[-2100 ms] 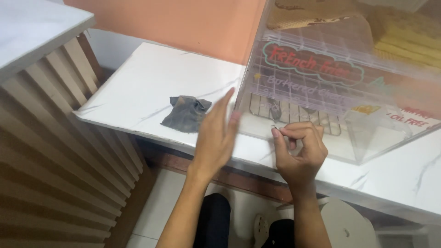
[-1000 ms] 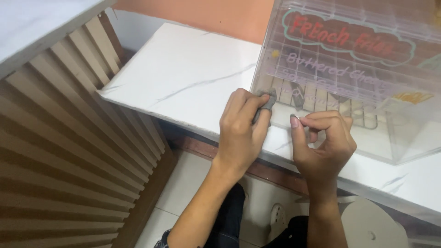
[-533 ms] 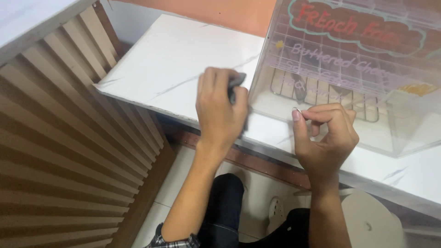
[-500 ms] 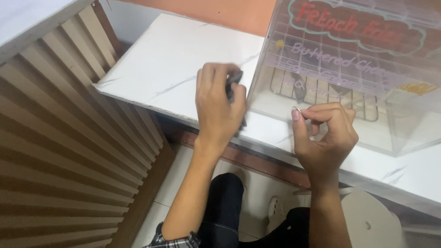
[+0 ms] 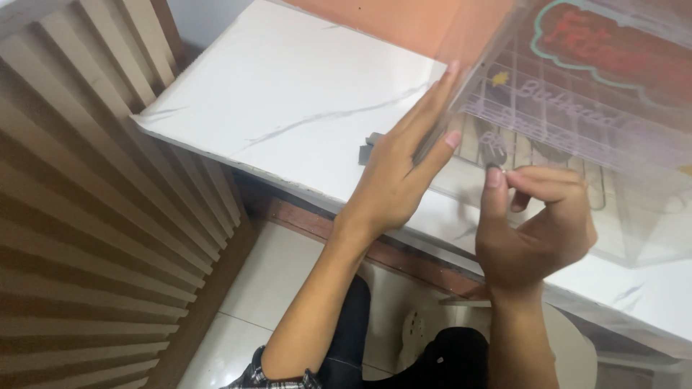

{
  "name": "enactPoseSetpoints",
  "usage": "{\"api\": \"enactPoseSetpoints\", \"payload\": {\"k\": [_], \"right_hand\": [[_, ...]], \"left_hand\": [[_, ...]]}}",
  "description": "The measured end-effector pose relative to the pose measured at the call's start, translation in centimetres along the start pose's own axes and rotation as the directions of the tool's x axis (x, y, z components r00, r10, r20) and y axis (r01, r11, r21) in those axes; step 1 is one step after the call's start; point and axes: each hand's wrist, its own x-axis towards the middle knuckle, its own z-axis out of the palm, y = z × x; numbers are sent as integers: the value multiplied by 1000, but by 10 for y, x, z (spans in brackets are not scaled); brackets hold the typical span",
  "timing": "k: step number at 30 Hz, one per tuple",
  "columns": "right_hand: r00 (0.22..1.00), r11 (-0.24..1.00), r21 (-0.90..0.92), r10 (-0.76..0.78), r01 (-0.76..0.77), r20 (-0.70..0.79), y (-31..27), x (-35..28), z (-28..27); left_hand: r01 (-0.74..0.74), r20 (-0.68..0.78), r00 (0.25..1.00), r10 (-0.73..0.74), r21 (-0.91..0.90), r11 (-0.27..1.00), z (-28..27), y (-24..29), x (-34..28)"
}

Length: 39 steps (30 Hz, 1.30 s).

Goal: Wiping a clear food display case and scraping off sticker residue using a cloth and a small metal object.

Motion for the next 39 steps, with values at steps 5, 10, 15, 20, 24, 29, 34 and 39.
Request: {"api": "enactPoseSetpoints", "payload": {"k": [5,10,15,20,24,29,34,39], "right_hand": [[999,998,-43,-44,43,-14,-7,11,21],[982,962,-204,-187,182,-5,3,8,36],[991,984,-166,-86,68,-101,11,1,42],[989,975,-193,-129,113,-73,14,-1,43],[991,976,-193,-118,103,-70,18,-8,41],[991,977,-190,-110,93,-78,7,-1,44],[992,981,-179,-93,75,-91,5,-5,46],[989,988,-149,-53,32,-136,3,-6,49]], "left_hand": [[13,57,998,-10,-55,998,-9,-3,-4],[18,86,996,-10,-86,996,-11,-14,-3],[-11,94,995,25,-145,989,-12,-18,-7],[-12,95,995,29,-169,986,-13,-15,-6],[-6,92,995,23,-183,983,-15,-10,-8],[-15,92,995,33,-182,983,-17,-7,-10],[-18,85,996,32,-169,985,-21,1,-7],[-79,73,994,87,-102,992,-18,-7,-5]]}}
